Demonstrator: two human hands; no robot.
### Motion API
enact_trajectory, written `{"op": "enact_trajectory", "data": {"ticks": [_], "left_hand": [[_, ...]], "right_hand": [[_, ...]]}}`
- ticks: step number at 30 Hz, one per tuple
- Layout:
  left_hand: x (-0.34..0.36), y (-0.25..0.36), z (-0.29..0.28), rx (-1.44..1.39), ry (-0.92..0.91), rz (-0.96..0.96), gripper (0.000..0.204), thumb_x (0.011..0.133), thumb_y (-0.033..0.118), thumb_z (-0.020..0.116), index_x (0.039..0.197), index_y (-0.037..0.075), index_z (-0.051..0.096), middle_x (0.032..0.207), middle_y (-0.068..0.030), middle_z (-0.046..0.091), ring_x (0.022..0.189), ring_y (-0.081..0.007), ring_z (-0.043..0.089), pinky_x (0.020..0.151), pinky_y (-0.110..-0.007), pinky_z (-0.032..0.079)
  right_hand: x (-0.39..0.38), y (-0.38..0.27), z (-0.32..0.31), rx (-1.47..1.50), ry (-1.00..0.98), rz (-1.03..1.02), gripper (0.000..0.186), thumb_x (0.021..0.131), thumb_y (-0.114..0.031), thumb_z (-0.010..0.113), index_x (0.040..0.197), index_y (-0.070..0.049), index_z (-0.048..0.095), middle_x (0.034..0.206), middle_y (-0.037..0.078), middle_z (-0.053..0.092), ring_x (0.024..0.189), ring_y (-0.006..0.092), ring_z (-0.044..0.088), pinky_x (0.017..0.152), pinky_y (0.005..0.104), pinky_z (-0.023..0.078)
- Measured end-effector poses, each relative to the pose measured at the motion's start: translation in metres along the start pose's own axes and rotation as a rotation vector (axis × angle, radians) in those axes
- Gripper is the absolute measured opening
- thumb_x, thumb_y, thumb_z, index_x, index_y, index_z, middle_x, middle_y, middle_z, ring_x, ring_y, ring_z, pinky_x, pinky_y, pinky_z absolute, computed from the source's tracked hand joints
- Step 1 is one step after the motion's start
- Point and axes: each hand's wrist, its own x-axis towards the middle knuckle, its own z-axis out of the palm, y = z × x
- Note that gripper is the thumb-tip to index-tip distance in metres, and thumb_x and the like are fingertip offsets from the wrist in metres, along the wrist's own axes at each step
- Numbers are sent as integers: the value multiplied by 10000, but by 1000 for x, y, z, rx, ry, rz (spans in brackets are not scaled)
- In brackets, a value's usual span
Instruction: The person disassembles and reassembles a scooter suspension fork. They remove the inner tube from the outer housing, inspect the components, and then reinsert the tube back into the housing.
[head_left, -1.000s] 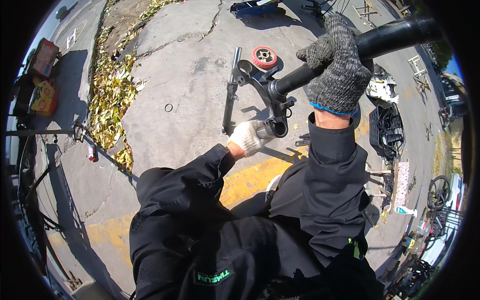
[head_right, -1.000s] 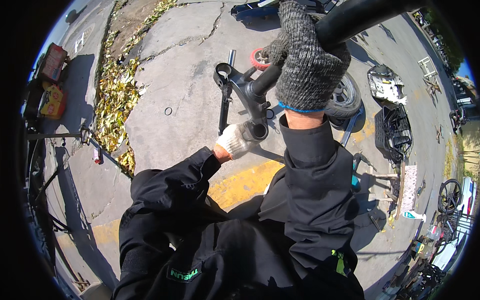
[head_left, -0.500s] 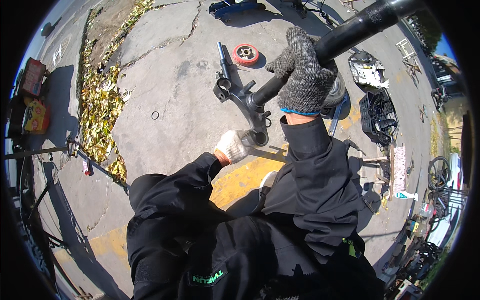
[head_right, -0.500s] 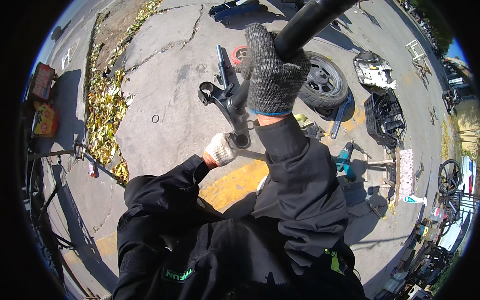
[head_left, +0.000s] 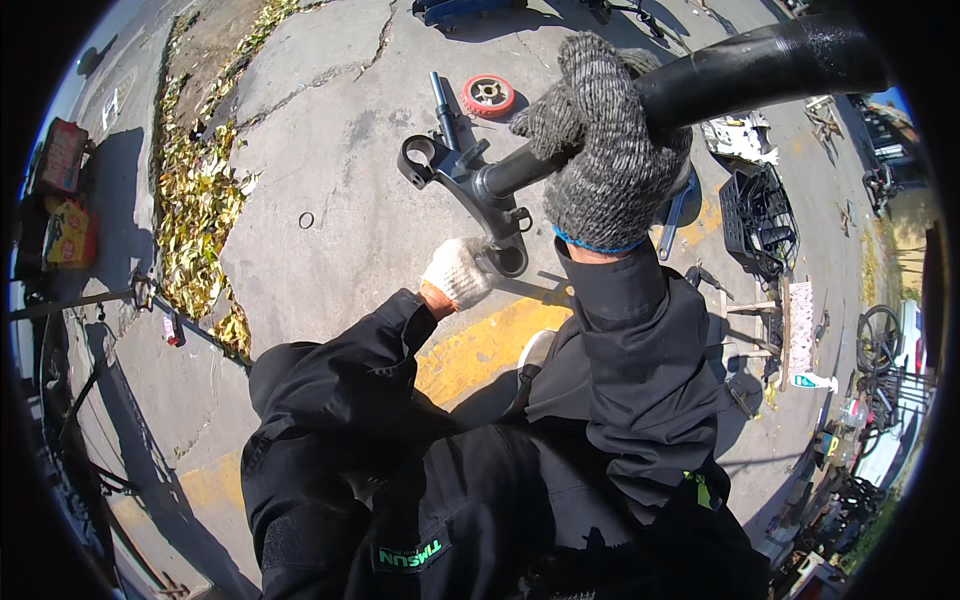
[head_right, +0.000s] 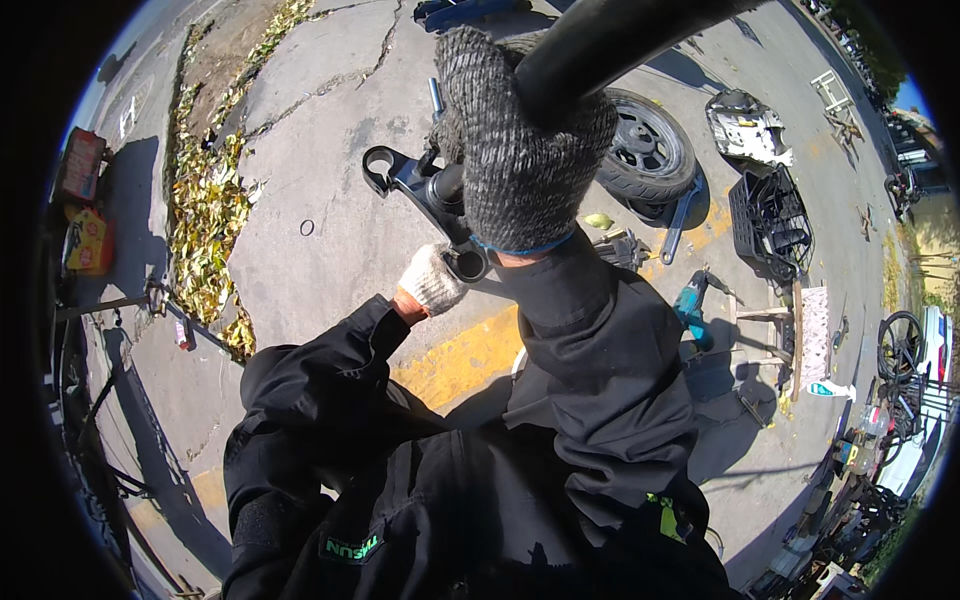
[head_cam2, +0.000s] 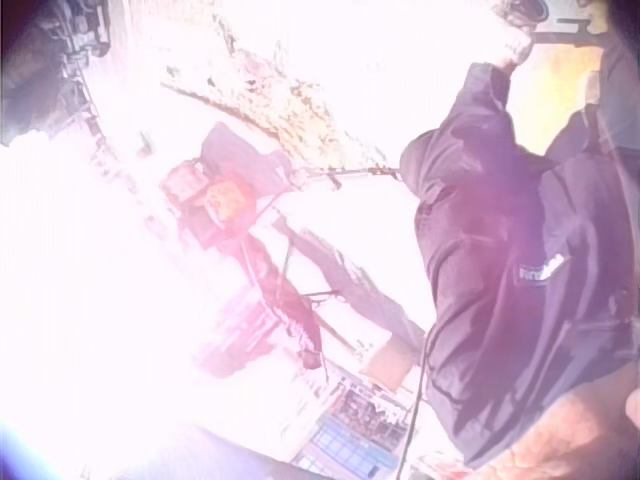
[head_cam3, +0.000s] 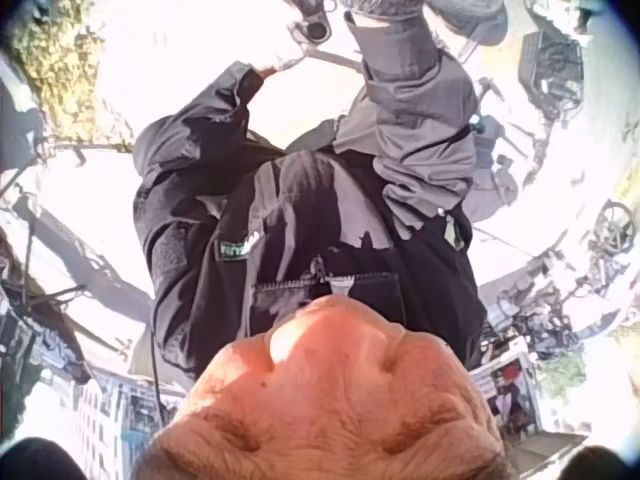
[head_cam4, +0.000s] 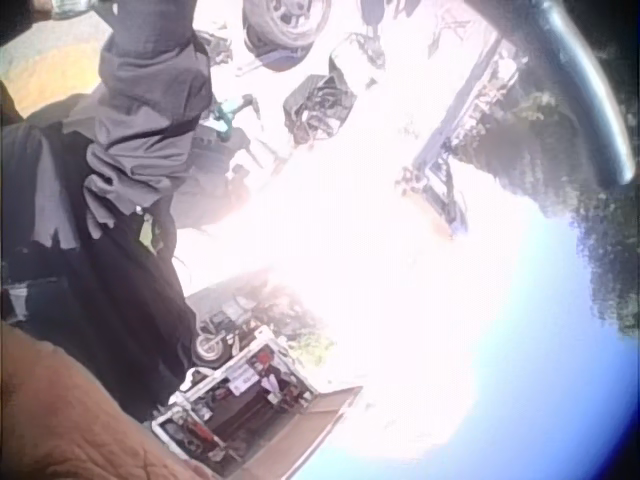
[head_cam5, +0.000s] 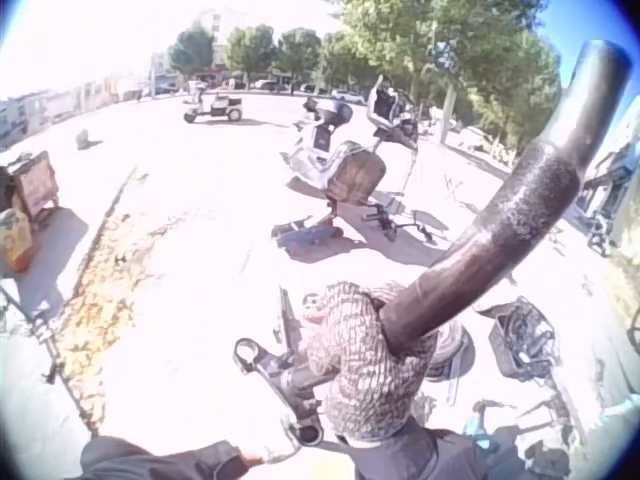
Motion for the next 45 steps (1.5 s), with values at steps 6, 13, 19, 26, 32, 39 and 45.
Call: {"op": "enact_trajectory", "data": {"ticks": [6,13,19,26,32,39,45], "left_hand": [[-5,-2,10,6,-13,69,316,730,242,719,973,41,694,866,-224,680,818,-387,669,717,-433,531],[-9,3,-1,20,-81,1,348,740,213,691,1022,9,699,835,-207,701,765,-386,685,691,-414,543],[-12,-1,7,22,-5,-22,347,711,178,672,1010,4,699,859,-229,675,840,-393,672,725,-420,537],[-7,12,-5,46,-119,-84,354,721,210,672,1010,9,704,916,-231,688,913,-411,652,796,-425,530],[-16,21,0,-27,-11,127,274,713,158,648,951,32,704,868,-225,678,857,-411,651,751,-430,528],[-9,-14,14,28,-105,-73,347,742,164,659,1055,13,667,910,-221,682,852,-405,666,731,-396,530],[-24,22,-3,43,3,101,317,746,157,642,1028,15,666,883,-201,669,819,-410,652,719,-409,527]], "right_hand": [[1,-8,4,-45,54,18,272,921,-184,623,1135,-21,662,829,102,657,688,182,632,645,344,553],[-8,0,1,126,48,145,246,985,-171,550,1083,23,665,749,82,648,574,118,591,543,306,509],[-34,2,22,277,180,434,229,946,-152,612,1091,25,619,719,97,631,553,150,586,520,308,507],[-8,-4,-2,489,144,481,249,874,-133,690,1078,-4,631,799,98,666,640,201,636,579,321,542],[-10,-13,-4,153,8,400,284,815,-130,742,1068,-37,652,898,100,708,782,250,709,673,348,592],[-22,-12,11,-106,-147,76,299,925,-130,600,1188,8,634,868,112,680,698,184,658,604,304,543],[22,-31,-29,-125,-167,14,304,871,-187,711,1121,-19,668,908,126,697,763,192,688,706,342,561]]}}
